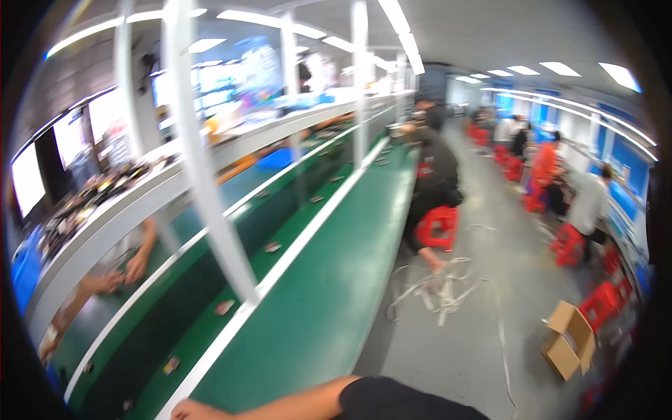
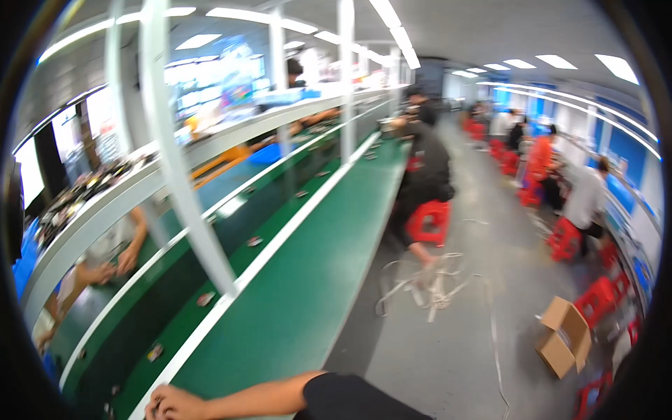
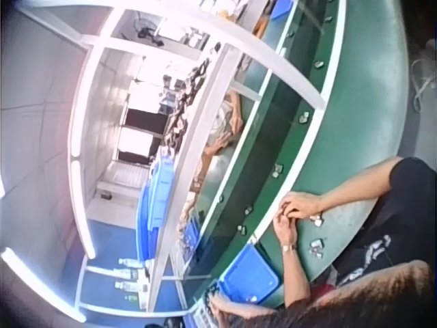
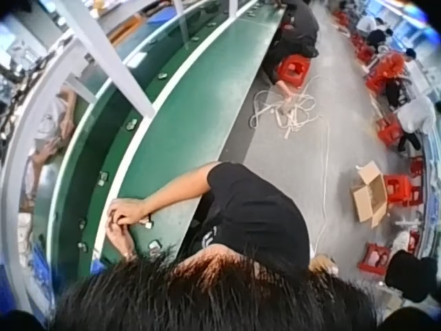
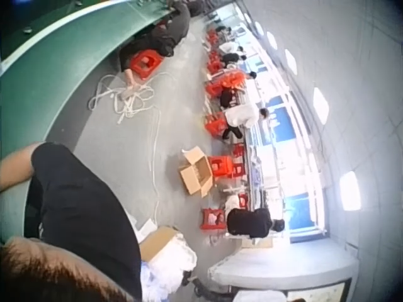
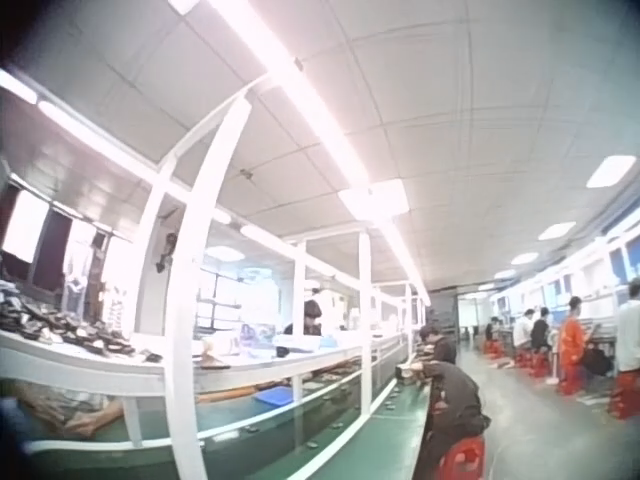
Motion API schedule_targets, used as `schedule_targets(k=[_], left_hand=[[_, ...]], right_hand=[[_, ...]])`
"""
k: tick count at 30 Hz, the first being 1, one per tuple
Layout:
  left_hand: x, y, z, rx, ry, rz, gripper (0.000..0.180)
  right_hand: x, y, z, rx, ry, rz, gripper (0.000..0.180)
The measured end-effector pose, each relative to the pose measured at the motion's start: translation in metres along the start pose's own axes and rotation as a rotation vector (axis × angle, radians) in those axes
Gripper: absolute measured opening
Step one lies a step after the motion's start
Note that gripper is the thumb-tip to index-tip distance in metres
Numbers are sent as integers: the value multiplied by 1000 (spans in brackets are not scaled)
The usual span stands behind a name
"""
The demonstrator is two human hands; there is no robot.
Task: Assembling small electronic or toy components on a production line bench.
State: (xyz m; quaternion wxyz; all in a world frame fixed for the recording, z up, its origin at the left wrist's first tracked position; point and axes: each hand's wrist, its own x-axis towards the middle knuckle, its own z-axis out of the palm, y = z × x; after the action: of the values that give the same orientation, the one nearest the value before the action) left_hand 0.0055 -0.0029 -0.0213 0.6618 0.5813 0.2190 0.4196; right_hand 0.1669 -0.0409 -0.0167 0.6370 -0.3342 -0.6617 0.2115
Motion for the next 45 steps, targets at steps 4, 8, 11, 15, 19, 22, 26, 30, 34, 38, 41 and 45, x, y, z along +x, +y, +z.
schedule_targets(k=[4, 8, 11, 15, 19, 22, 26, 30, 34, 38, 41, 45], left_hand=[[10, 8, 22, -92, 100, -68, 30], [11, 2, 19, -349, -92, -93, 25], [5, 2, 12, -344, -87, -100, 24], [2, 6, 6, -344, -86, -107, 23], [1, 5, 8, -339, -85, -116, 26], [2, 5, 9, -328, -72, -121, 27], [3, 6, 14, -327, -73, -111, 24], [2, 5, 11, -312, -69, -114, 24], [3, 2, 6, -306, -25, -86, 28], [4, 8, 16, -297, 16, -119, 26], [3, 8, 15, -277, 27, -146, 24], [2, 10, 17, -281, 44, -187, 26]], right_hand=[[11, -31, -25, -121, -40, 39, 17], [11, -33, -37, -391, -33, -66, 19], [12, -33, -31, -346, -68, -70, 19], [13, -31, -25, -349, -63, -80, 20], [12, -32, -27, -309, -72, -47, 19], [9, -33, -26, -303, -66, 14, 18], [7, -31, -24, -277, -62, 94, 20], [8, -31, -24, -282, -75, 96, 22], [13, -34, -21, -200, -138, 104, 20], [16, -36, -28, -342, -115, 34, 20], [15, -37, -27, -363, -81, 9, 17], [16, -35, -31, -442, -83, -67, 16]])
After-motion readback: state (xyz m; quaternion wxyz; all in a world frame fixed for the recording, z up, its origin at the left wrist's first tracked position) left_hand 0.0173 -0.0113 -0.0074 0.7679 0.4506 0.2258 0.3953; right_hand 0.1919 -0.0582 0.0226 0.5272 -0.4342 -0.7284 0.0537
